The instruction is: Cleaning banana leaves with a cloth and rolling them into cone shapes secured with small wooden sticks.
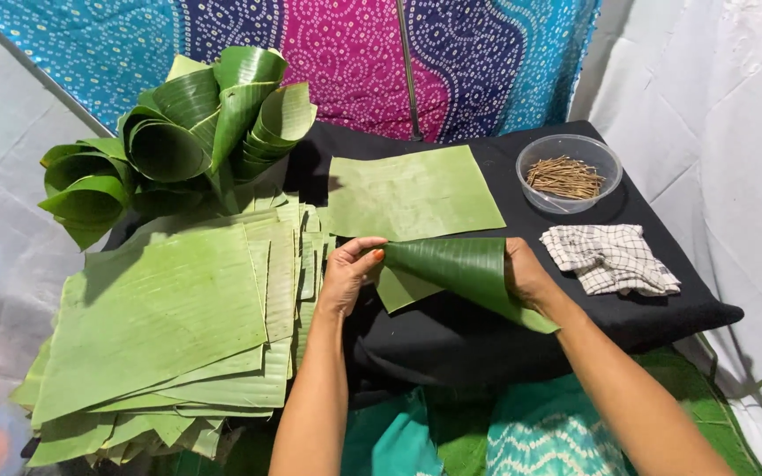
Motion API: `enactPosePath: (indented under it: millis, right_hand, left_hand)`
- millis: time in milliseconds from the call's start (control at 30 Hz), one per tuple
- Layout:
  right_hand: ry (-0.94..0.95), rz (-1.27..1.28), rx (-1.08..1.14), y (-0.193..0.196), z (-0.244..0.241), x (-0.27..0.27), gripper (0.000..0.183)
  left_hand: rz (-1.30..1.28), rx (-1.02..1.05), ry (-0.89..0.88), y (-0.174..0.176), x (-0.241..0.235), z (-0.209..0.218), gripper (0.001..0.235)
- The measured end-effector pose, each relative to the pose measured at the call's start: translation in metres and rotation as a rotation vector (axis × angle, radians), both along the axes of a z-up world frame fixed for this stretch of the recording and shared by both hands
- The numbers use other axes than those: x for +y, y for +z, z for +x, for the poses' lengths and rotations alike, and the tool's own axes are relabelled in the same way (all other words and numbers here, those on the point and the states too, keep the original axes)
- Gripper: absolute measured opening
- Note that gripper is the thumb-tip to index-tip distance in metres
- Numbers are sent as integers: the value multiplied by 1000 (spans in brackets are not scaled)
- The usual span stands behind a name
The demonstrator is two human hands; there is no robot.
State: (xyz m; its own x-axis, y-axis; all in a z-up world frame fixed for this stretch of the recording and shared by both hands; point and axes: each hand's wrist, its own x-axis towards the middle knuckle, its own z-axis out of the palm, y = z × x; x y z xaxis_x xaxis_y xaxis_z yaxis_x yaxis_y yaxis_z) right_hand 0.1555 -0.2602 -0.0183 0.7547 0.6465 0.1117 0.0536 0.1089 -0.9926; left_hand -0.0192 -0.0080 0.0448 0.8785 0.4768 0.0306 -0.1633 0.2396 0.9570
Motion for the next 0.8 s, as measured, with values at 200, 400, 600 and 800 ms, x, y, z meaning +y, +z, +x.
enactPosePath:
  millis: [200,400,600,800]
  right_hand:
    - [32,-94,-383,98,-24,-16,31]
    - [149,-280,-1044,134,-6,-23,41]
    - [263,-397,-1531,166,-30,4,54]
    - [270,-263,-1847,167,-38,51,31]
  left_hand:
    - [90,88,-53,2,0,-1,26]
    - [238,203,-281,2,-7,-4,38]
    - [365,271,-538,9,-24,-4,61]
    - [346,92,-581,6,-28,-8,59]
